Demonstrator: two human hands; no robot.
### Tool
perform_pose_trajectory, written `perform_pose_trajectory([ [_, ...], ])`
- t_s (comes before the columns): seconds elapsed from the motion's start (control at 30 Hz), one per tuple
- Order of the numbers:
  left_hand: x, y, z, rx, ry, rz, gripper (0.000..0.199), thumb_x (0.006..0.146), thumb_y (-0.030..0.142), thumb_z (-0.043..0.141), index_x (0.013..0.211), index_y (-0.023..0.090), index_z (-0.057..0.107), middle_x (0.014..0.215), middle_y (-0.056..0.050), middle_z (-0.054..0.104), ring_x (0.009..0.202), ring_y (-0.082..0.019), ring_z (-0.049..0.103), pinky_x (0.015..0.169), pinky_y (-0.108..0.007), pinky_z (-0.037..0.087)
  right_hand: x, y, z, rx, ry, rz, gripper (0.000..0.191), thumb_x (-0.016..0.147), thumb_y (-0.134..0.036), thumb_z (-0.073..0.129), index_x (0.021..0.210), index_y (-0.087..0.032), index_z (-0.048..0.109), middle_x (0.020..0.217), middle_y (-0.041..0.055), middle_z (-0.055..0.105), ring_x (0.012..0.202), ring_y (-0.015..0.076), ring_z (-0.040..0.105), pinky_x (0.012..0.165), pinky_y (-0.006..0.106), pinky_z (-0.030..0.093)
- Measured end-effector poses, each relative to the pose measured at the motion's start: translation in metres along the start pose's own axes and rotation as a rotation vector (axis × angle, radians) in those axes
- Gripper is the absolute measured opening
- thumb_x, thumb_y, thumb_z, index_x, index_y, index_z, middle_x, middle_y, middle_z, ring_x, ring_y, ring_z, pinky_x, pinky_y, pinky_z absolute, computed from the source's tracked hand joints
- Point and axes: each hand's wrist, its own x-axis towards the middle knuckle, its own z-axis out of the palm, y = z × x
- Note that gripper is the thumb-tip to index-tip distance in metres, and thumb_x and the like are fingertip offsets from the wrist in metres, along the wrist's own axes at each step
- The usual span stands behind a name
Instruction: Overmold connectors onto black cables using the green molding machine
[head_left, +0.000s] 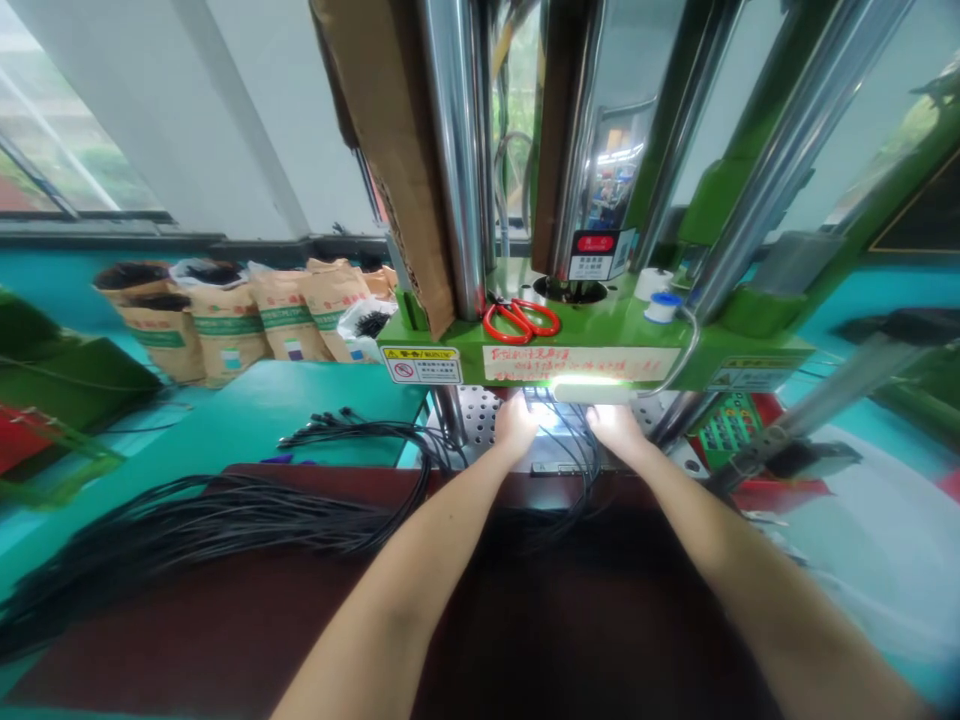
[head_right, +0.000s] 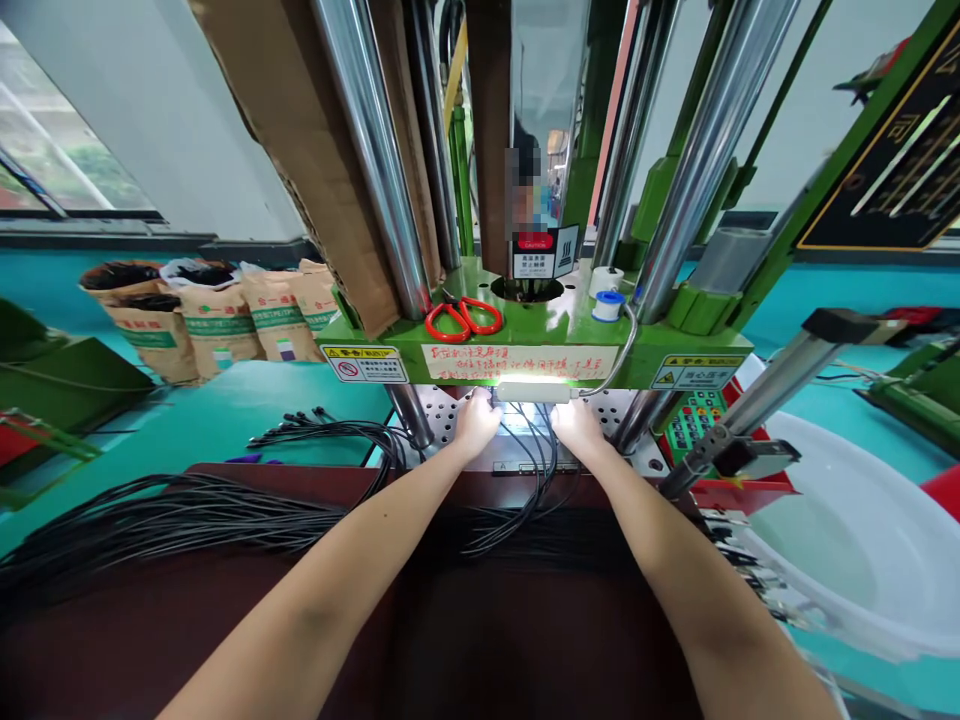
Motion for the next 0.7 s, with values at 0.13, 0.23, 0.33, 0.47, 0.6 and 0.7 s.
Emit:
perform_pose_trajectory([
  [0.13,0.0,0.001,-0.002,0.243,-0.018,0.091,0.03,0.081,0.02,0.043,0.109,0.015,0.048,0.095,-0.016,0.063,0.098,-0.029,0.056,0.085,-0.038,0.038,0.002,0.001,0.002,0.006,0.007,-0.005,0.034,0.084,-0.019,0.035,0.099,-0.009,0.064,0.099,0.017,0.064,0.093,0.0263,0.059,0.079,0.031,0.041],
  [0.23,-0.002,0.002,-0.004,0.405,-0.039,0.131,0.032,0.084,0.018,0.037,0.115,0.015,0.045,0.094,-0.016,0.063,0.095,-0.027,0.058,0.085,-0.037,0.039,0.003,-0.001,-0.003,0.028,0.008,-0.01,0.035,0.086,-0.021,0.035,0.107,-0.009,0.061,0.103,0.0172,0.062,0.095,0.0257,0.058,0.08,0.032,0.042],
  [0.33,-0.003,0.004,-0.006,0.419,-0.035,0.132,0.034,0.084,0.016,0.036,0.116,0.015,0.044,0.095,-0.015,0.063,0.095,-0.027,0.059,0.085,-0.036,0.039,0.0,-0.006,-0.014,0.047,0.008,-0.016,0.036,0.088,-0.026,0.035,0.109,-0.012,0.06,0.104,0.0161,0.062,0.097,0.0263,0.057,0.083,0.034,0.041],
  [0.47,0.0,0.003,-0.007,0.46,-0.025,0.183,0.036,0.082,0.015,0.037,0.117,0.017,0.045,0.093,-0.013,0.064,0.093,-0.025,0.06,0.085,-0.035,0.04,-0.004,-0.018,-0.026,0.062,-0.004,-0.051,0.032,0.085,-0.03,0.043,0.108,-0.016,0.061,0.104,0.0119,0.063,0.1,0.0262,0.055,0.088,0.034,0.039],
  [0.6,0.005,-0.003,-0.004,0.494,-0.006,0.205,0.032,0.082,0.016,0.039,0.112,0.016,0.05,0.09,-0.013,0.064,0.09,-0.026,0.06,0.082,-0.036,0.041,0.001,-0.023,-0.025,0.089,-0.024,-0.057,0.029,0.084,-0.023,0.044,0.103,-0.015,0.064,0.103,0.012,0.064,0.101,0.0247,0.055,0.089,0.032,0.039],
  [0.7,0.007,-0.008,-0.002,0.493,0.014,0.216,0.031,0.082,0.018,0.04,0.109,0.016,0.053,0.089,-0.013,0.065,0.09,-0.026,0.06,0.081,-0.036,0.041,0.005,-0.02,-0.021,0.12,-0.022,-0.048,0.031,0.086,-0.021,0.038,0.102,-0.016,0.064,0.1,0.0112,0.065,0.097,0.024,0.057,0.087,0.034,0.04],
])
